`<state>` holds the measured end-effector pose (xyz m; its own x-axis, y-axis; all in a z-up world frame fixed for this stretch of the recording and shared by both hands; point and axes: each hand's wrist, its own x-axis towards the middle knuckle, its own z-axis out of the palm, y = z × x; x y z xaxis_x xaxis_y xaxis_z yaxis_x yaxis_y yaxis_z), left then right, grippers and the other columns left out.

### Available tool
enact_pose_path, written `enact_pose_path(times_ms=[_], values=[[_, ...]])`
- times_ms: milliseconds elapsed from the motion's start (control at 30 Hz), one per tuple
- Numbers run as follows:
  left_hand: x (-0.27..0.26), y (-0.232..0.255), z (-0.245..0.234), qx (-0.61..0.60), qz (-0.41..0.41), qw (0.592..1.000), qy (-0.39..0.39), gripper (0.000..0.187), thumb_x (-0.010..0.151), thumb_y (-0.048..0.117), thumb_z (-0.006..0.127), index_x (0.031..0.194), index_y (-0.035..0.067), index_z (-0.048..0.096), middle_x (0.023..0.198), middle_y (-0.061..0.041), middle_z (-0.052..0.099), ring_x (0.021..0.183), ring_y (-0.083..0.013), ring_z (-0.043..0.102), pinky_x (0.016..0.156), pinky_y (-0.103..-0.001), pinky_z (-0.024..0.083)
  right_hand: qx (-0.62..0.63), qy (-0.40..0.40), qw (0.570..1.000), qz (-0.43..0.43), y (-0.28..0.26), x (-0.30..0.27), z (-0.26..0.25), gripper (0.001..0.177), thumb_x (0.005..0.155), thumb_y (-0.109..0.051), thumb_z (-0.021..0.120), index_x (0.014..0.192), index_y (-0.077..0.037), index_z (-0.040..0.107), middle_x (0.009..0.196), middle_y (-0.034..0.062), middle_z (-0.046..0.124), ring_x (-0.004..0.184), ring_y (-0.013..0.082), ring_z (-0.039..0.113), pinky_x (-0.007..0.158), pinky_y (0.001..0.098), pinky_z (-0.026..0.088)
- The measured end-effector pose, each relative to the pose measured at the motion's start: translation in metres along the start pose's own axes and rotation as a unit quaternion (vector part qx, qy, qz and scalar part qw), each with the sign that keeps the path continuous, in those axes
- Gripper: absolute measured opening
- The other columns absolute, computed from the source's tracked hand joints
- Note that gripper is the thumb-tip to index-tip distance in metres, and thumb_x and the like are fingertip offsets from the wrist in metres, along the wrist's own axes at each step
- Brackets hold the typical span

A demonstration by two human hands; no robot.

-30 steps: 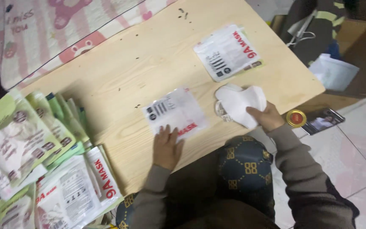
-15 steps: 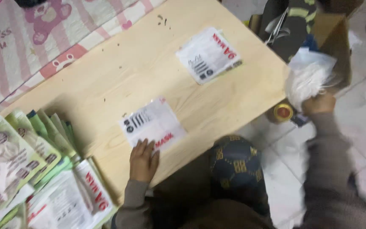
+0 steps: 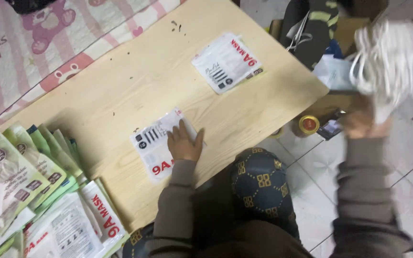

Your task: Packaging face masks into plastic bags by stacking them and sliding them inside

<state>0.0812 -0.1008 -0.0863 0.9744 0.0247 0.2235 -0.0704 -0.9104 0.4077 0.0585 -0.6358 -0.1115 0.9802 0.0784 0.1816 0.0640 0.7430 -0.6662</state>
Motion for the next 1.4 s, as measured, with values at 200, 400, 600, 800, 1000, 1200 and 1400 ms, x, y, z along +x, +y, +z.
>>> enact_pose_path(times_ms=[200, 400, 600, 800, 1000, 1200, 1400], values=[[-0.008, 0.022, -0.010, 0.052, -0.058, 0.996, -0.048, 0.083, 0.090, 0.049, 0.068, 0.157, 0.010, 0.037, 0.145, -0.030, 0.050, 0.140, -0.0564, 0.036, 0.115, -0.062, 0.030, -0.139, 0.088, 0.986, 0.030, 0.046, 0.020, 0.055, 0.025, 0.106, -0.030, 0.069, 0.113, -0.009, 0.056, 0.081, 0.0104, 0.060, 0.060, 0.0185, 0.058, 0.046, 0.0307, 0.046], [-0.019, -0.006, -0.008, -0.032, -0.017, 0.999, -0.006, 0.065, 0.093, 0.037, 0.067, 0.147, 0.004, 0.053, 0.129, -0.029, 0.064, 0.130, -0.0521, 0.052, 0.112, -0.055, 0.038, -0.259, 0.178, 0.946, 0.082, 0.073, 0.003, 0.130, 0.028, 0.102, -0.030, 0.071, 0.115, -0.008, 0.060, 0.073, 0.0136, 0.061, 0.051, 0.0200, 0.061, 0.038, 0.0293, 0.049], [-0.035, -0.022, -0.005, 0.078, -0.017, 0.997, 0.010, 0.064, 0.082, 0.041, 0.076, 0.134, 0.006, 0.064, 0.125, -0.022, 0.068, 0.122, -0.0453, 0.061, 0.102, -0.051, 0.048, -0.357, 0.233, 0.894, 0.137, 0.085, 0.006, 0.181, 0.031, 0.098, -0.029, 0.074, 0.116, -0.006, 0.063, 0.067, 0.0162, 0.063, 0.043, 0.0212, 0.063, 0.031, 0.0281, 0.052], [-0.037, -0.023, 0.001, 0.101, -0.027, 0.994, -0.033, 0.044, 0.088, 0.026, 0.065, 0.126, 0.002, 0.066, 0.115, -0.021, 0.071, 0.112, -0.0432, 0.067, 0.097, -0.046, 0.054, -0.542, 0.159, 0.808, 0.170, 0.065, 0.018, 0.206, 0.024, 0.102, -0.015, 0.066, 0.113, 0.007, 0.066, 0.066, 0.0353, 0.064, 0.044, 0.0359, 0.065, 0.032, 0.0383, 0.054], [-0.034, -0.023, -0.003, 0.155, 0.007, 0.988, -0.007, 0.046, 0.081, 0.015, 0.064, 0.123, -0.003, 0.067, 0.099, -0.021, 0.073, 0.093, -0.0386, 0.072, 0.080, -0.043, 0.061, -0.469, 0.140, 0.853, 0.182, 0.073, 0.025, 0.228, 0.023, 0.096, -0.007, 0.070, 0.115, 0.005, 0.066, 0.071, 0.0321, 0.065, 0.050, 0.0344, 0.066, 0.036, 0.0387, 0.057], [-0.027, -0.026, 0.000, 0.189, 0.024, 0.981, -0.024, 0.047, 0.084, 0.013, 0.058, 0.129, 0.000, 0.065, 0.088, -0.018, 0.074, 0.076, -0.0311, 0.075, 0.068, -0.037, 0.062, -0.245, 0.088, 0.942, 0.214, 0.126, 0.054, 0.277, 0.038, 0.086, -0.015, 0.076, 0.119, -0.001, 0.064, 0.083, 0.0237, 0.071, 0.061, 0.0327, 0.073, 0.042, 0.0446, 0.063], [-0.022, -0.043, 0.014, 0.065, 0.049, 0.997, 0.002, 0.027, 0.087, 0.019, 0.062, 0.103, 0.001, 0.075, 0.082, -0.019, 0.073, 0.082, -0.0355, 0.073, 0.075, -0.041, 0.060, -0.174, 0.040, 0.947, 0.268, 0.178, 0.080, 0.282, 0.035, 0.084, -0.010, 0.078, 0.117, -0.002, 0.067, 0.087, 0.0235, 0.075, 0.067, 0.0333, 0.075, 0.042, 0.0437, 0.064]])
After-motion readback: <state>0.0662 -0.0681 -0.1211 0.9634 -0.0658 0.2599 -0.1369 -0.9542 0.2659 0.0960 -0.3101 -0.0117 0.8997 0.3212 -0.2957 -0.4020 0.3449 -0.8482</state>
